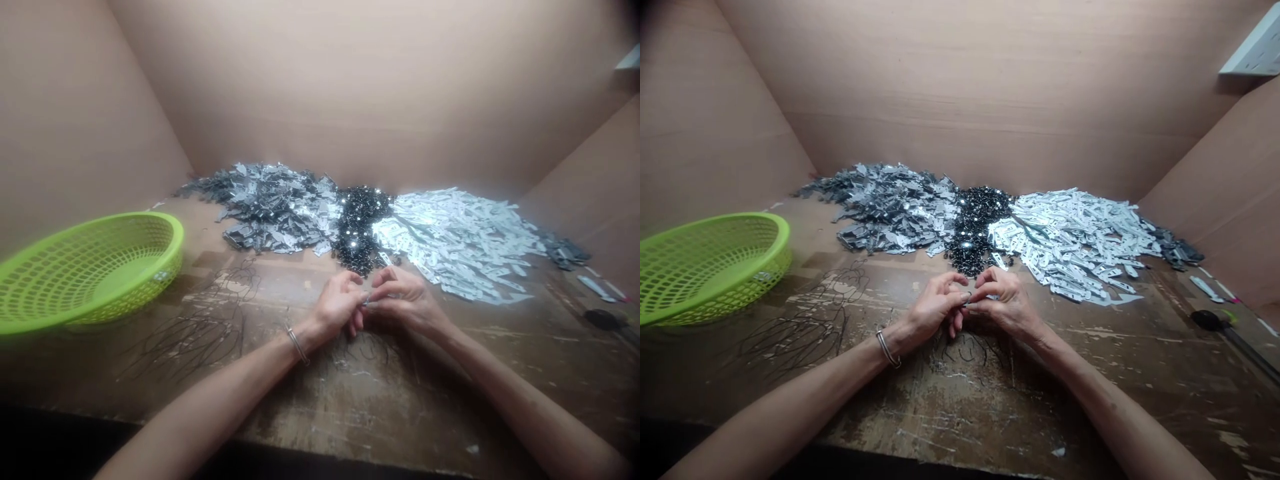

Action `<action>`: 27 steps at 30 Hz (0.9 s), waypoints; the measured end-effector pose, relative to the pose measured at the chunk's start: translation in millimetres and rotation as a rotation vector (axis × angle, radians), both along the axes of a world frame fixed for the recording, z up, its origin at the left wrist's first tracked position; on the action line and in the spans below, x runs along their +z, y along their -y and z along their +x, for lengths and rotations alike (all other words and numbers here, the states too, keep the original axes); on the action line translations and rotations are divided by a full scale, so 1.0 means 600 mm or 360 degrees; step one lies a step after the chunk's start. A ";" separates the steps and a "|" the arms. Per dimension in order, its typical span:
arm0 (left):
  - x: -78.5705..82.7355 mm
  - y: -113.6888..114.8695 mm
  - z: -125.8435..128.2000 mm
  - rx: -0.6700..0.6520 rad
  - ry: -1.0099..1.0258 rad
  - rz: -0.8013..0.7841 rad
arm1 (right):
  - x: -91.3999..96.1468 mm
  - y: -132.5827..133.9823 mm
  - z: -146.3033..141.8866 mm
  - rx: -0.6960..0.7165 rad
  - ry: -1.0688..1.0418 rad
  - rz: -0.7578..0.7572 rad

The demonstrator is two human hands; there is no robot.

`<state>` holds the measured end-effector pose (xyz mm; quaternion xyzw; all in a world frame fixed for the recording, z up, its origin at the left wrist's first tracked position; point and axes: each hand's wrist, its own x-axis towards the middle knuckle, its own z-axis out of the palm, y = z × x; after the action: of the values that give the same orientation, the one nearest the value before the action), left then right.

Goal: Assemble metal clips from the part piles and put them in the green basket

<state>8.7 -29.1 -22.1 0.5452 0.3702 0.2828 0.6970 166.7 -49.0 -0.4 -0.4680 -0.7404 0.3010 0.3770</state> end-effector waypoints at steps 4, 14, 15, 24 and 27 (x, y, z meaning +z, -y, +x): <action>-0.003 0.003 0.000 0.0045 -0.0054 0.0091 | -0.003 0.001 -0.005 -0.0024 0.0058 0.0063; 0.002 0.008 0.002 0.0202 -0.0201 0.0219 | -0.007 0.003 -0.014 -0.0079 0.0169 0.0230; 0.003 0.008 0.003 0.0228 -0.0213 0.0238 | -0.008 0.004 -0.015 -0.0094 0.0181 0.0247; 0.011 0.014 0.005 0.0332 -0.0215 0.0390 | -0.005 0.008 -0.020 -0.0096 0.0042 0.0098; 0.010 0.014 0.005 0.0345 -0.0204 0.0364 | 0.000 0.008 -0.020 -0.0051 -0.0010 0.0048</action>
<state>11.9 -37.5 -15.9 0.5948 0.4359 0.3612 0.5707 154.7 -53.8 -0.3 -0.4730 -0.7361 0.2852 0.3912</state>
